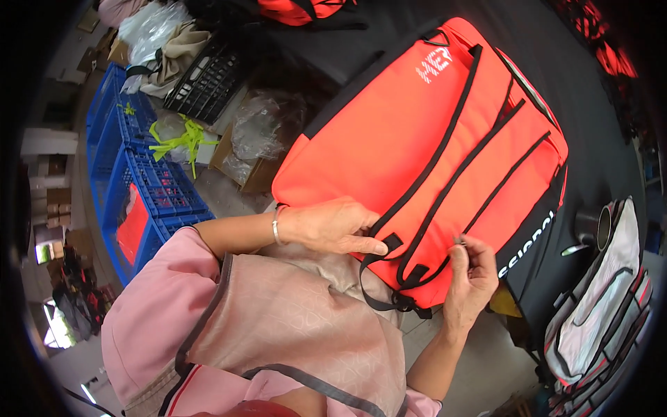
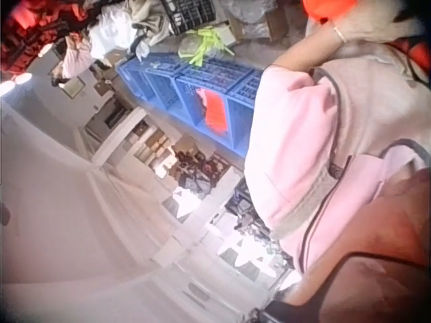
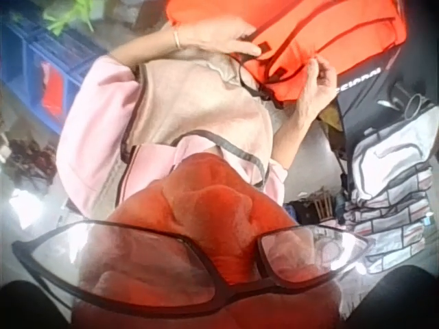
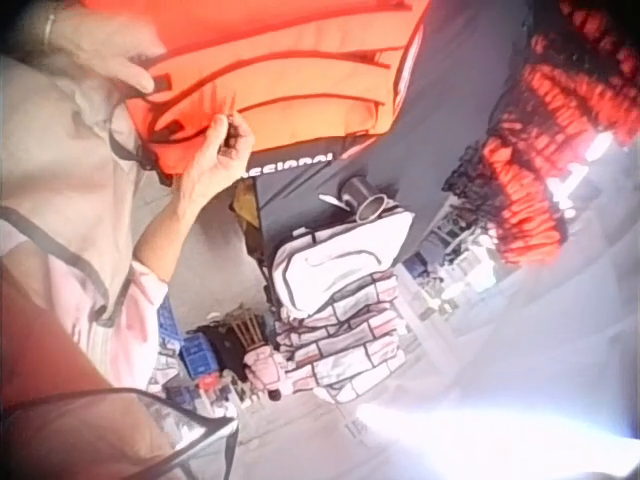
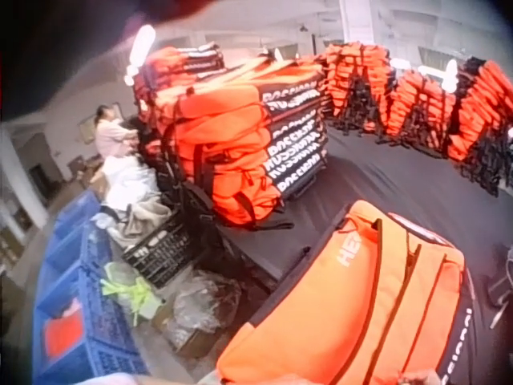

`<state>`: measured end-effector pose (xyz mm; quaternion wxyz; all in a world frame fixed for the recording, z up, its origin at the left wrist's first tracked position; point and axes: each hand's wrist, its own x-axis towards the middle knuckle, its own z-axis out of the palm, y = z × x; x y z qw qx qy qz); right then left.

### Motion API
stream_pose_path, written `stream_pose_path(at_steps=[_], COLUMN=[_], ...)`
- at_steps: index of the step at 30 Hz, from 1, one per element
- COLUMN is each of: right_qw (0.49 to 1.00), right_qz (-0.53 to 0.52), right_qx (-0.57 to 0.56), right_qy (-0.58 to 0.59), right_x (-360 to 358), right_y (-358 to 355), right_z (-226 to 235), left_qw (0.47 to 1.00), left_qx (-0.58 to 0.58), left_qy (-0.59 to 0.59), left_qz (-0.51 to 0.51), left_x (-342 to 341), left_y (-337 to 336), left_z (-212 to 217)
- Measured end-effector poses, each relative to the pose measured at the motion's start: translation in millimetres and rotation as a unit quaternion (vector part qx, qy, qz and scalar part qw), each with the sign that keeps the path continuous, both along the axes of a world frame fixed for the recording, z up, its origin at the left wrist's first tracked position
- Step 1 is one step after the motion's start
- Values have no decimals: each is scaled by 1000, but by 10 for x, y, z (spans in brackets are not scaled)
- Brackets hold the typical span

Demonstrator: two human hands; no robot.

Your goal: Inspecting and preparing backpacks for packaging by checking the straps, zippers, and interior compartments.

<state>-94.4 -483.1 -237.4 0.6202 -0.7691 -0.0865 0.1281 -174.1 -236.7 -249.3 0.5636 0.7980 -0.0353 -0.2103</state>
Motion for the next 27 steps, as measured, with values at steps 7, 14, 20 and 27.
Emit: stream_pose_path(at_steps=[7,14,20,27], right_qw=[993,987,991,989], right_qz=[7,28,-3,-13], right_qx=[-38,-33,13,48], right_qy=[-109,-153,-136,-137], right_x=[264,670,854,862], right_y=[498,1043,1115,1083], right_z=[160,-168,-540,-549], left_qw=[864,844,849,902], left_qx=[-27,-406,-424,75], left_qy=[-190,91,72,-223], left_qz=[466,338,308,361], left_x=[-275,-600,-506,-574], left_y=[735,915,901,625], left_z=[38,-585,-557,-225])
